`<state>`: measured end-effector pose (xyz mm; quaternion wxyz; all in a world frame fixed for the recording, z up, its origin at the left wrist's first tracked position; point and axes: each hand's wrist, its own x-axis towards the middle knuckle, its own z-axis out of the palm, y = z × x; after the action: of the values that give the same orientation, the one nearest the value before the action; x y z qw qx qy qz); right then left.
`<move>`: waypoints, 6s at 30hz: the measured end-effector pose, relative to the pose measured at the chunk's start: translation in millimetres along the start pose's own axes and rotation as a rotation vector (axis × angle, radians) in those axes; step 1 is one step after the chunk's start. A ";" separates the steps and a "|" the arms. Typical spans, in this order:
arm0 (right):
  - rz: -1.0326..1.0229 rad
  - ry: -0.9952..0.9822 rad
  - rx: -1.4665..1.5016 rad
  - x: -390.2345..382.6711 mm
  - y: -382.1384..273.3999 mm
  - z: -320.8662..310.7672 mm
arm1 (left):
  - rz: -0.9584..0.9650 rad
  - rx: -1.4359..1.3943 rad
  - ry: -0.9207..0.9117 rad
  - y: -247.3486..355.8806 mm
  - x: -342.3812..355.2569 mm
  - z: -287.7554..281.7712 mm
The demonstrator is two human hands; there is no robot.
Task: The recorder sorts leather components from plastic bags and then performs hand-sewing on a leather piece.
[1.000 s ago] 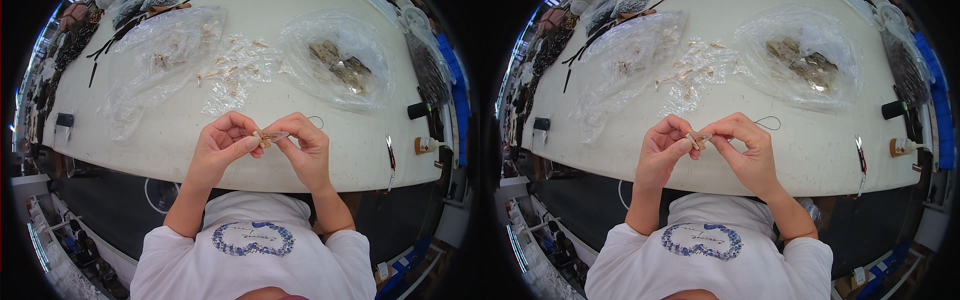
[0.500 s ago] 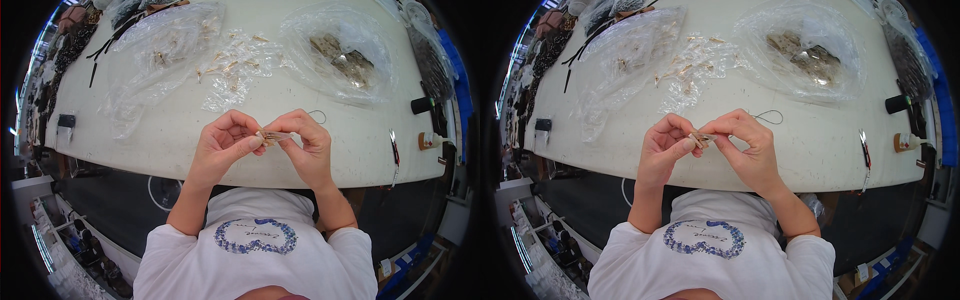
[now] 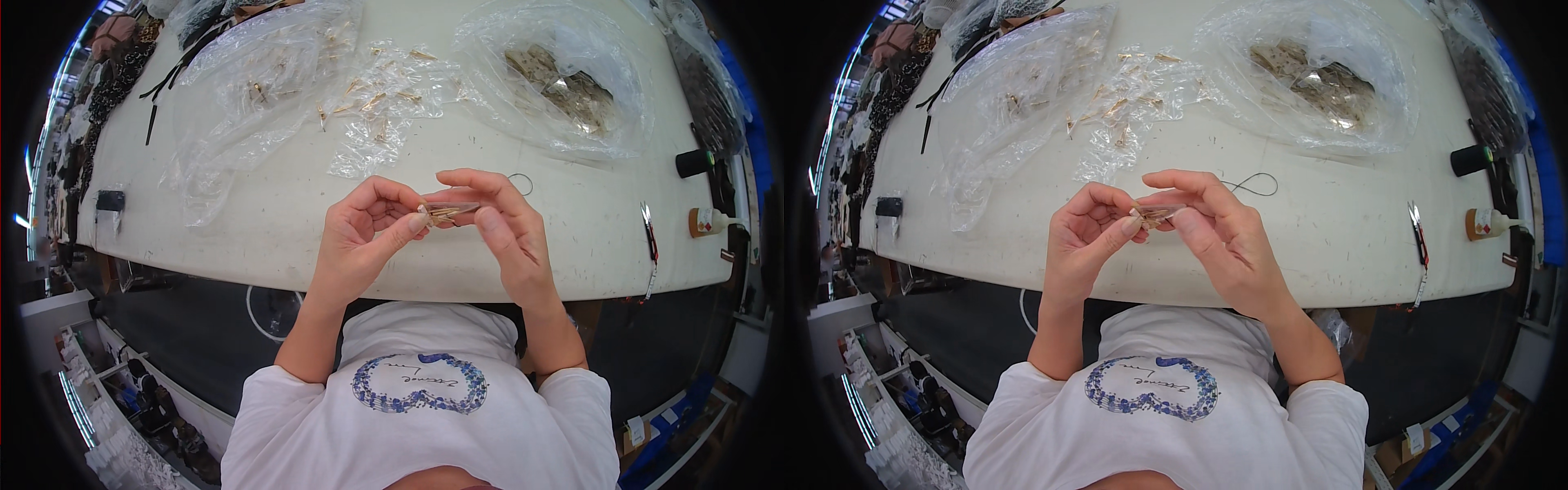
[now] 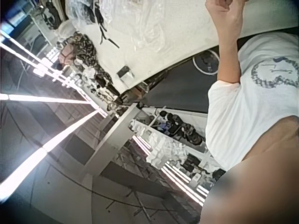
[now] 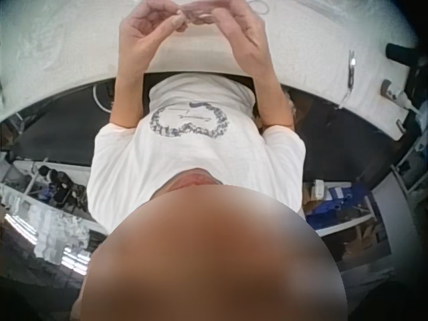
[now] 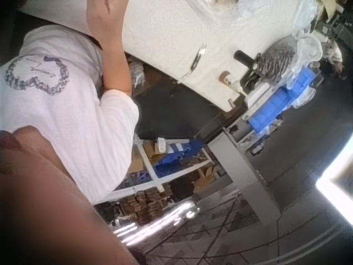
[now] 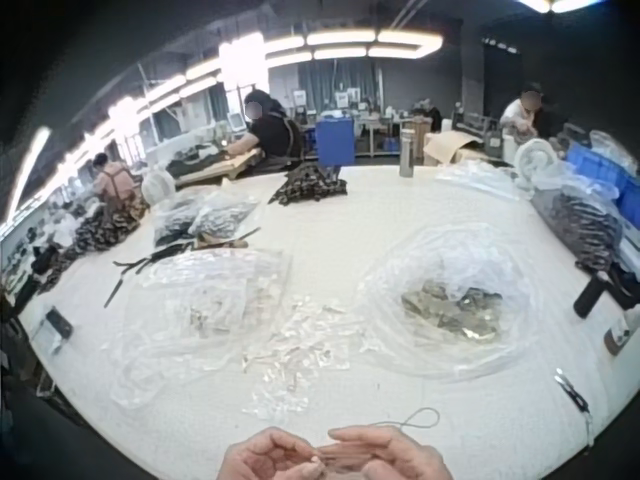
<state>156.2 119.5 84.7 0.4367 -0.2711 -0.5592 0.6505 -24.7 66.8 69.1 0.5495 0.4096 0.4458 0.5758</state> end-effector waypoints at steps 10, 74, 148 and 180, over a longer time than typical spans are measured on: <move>-0.335 -0.021 -0.658 1.1 5.4 -2.8 | 0.019 0.123 0.019 -11.0 -2.0 4.7; 0.044 0.167 -0.239 -0.1 2.9 -16.7 | 0.065 -0.358 0.085 0.9 13.9 -4.3; -0.001 -0.052 -0.075 -6.7 14.2 1.9 | 0.377 0.194 0.238 -2.0 -6.1 9.7; 0.445 -0.110 0.559 -3.2 14.2 -1.1 | 0.449 0.414 0.118 -9.3 -3.9 4.6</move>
<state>154.9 117.4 70.4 0.3110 -0.2209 -0.3095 0.8710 -17.5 63.2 61.4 0.2869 0.5667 0.4832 0.6026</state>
